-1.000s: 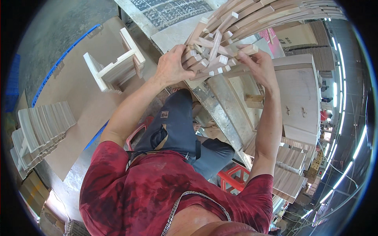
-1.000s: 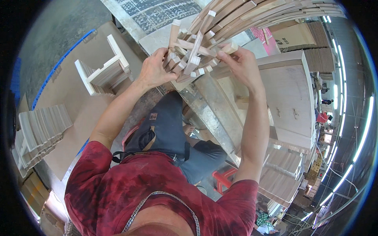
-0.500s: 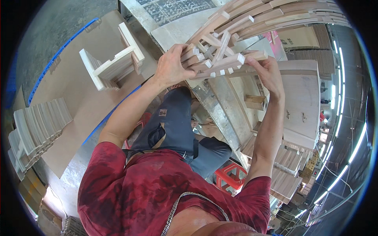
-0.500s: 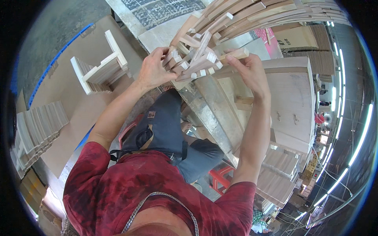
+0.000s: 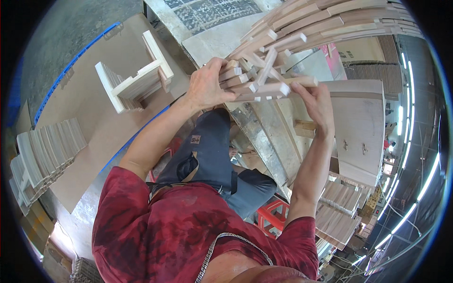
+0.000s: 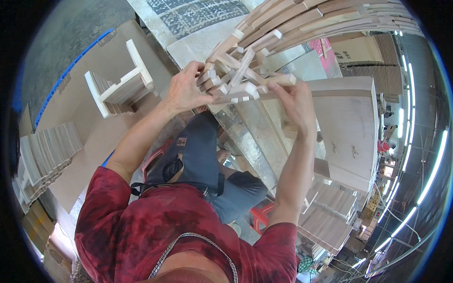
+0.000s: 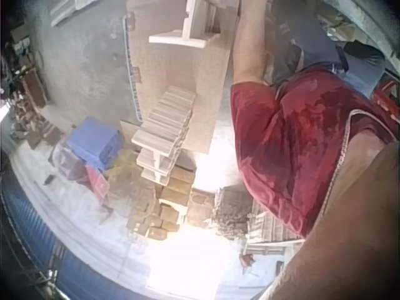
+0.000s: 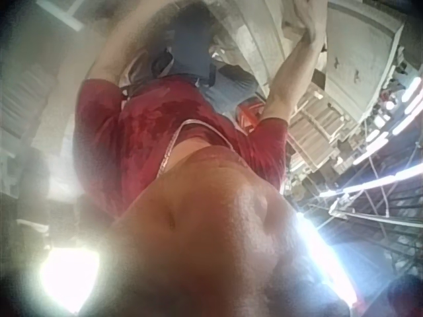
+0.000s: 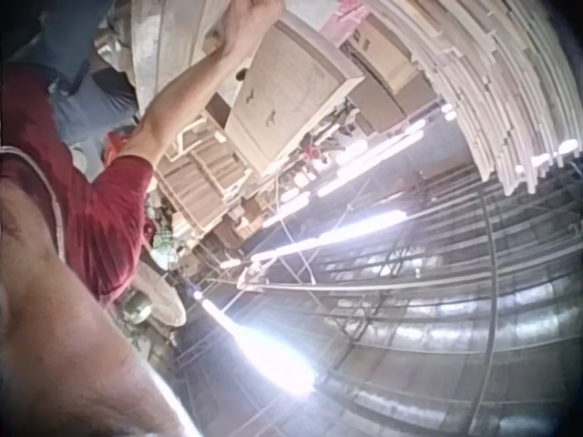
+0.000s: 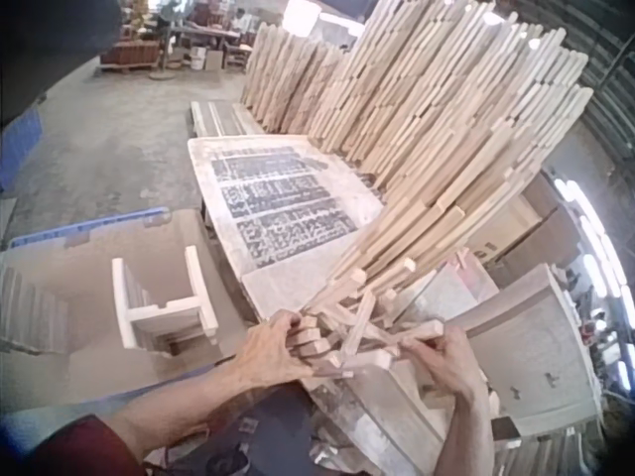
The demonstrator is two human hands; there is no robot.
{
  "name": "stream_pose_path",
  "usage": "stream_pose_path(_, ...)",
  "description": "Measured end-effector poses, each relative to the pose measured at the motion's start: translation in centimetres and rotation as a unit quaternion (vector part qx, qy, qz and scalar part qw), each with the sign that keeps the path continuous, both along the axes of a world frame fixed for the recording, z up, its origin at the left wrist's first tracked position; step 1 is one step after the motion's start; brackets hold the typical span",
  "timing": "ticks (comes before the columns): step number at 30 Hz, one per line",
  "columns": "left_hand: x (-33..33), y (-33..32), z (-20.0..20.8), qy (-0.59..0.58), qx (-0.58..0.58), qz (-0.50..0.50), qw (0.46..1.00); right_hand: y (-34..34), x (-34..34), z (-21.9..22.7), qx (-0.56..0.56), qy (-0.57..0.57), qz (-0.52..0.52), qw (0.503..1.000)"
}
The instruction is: Assembling wooden cross-joints and fitting them onto vertical slats for furniture manufacturing.
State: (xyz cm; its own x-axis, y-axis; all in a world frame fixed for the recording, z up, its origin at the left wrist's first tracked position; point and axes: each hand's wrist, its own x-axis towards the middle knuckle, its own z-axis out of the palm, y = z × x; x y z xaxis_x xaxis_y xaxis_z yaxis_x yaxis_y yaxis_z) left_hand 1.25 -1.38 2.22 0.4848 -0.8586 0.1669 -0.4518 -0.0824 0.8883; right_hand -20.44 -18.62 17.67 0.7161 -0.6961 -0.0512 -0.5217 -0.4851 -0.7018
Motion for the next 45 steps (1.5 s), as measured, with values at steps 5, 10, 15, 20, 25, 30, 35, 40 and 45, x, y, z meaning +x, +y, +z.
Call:
stream_pose_path(5, 0.1, 0.6, -0.9, 0.011, -0.013, -0.013, 1.000, 0.2, 0.7, -0.3, 0.090, 0.016, 0.041, 0.995)
stream_pose_path(10, 0.1, 1.5, -1.7, 0.025, -0.072, -0.061, 0.995, 1.8, 0.6, -0.1, 0.094, -0.049, -0.029, 0.994)
stream_pose_path(15, -1.2, 1.8, -0.9, 0.012, -0.086, -0.049, 0.995, 2.6, 1.5, -2.9, -0.076, 0.027, -0.017, 0.997)
stream_pose_path(20, -2.9, 0.5, 0.2, -0.014, -0.069, 0.023, 0.997, 1.9, 2.0, -2.8, -0.103, 0.060, -0.002, 0.993)
stream_pose_path(25, -2.3, -0.9, -0.3, -0.092, -0.094, 0.054, 0.990, 1.6, 2.6, -2.2, -0.158, 0.044, -0.002, 0.986)
stream_pose_path(30, -3.3, -0.9, -0.3, -0.037, -0.119, 0.061, 0.990, 6.4, 3.4, -1.5, -0.378, 0.017, 0.085, 0.922)
stream_pose_path(35, -3.7, -0.1, -2.4, -0.075, -0.164, 0.036, 0.983, 8.0, 4.4, -2.3, -0.386, 0.191, 0.157, 0.889)
stream_pose_path(40, -1.7, 0.4, -1.7, -0.095, -0.165, -0.002, 0.982, 8.4, 5.7, -0.9, -0.336, 0.329, 0.173, 0.866)
stream_pose_path(45, -0.7, 0.3, -0.2, -0.122, -0.104, -0.040, 0.986, 7.8, 7.4, -0.4, -0.284, 0.332, 0.211, 0.875)
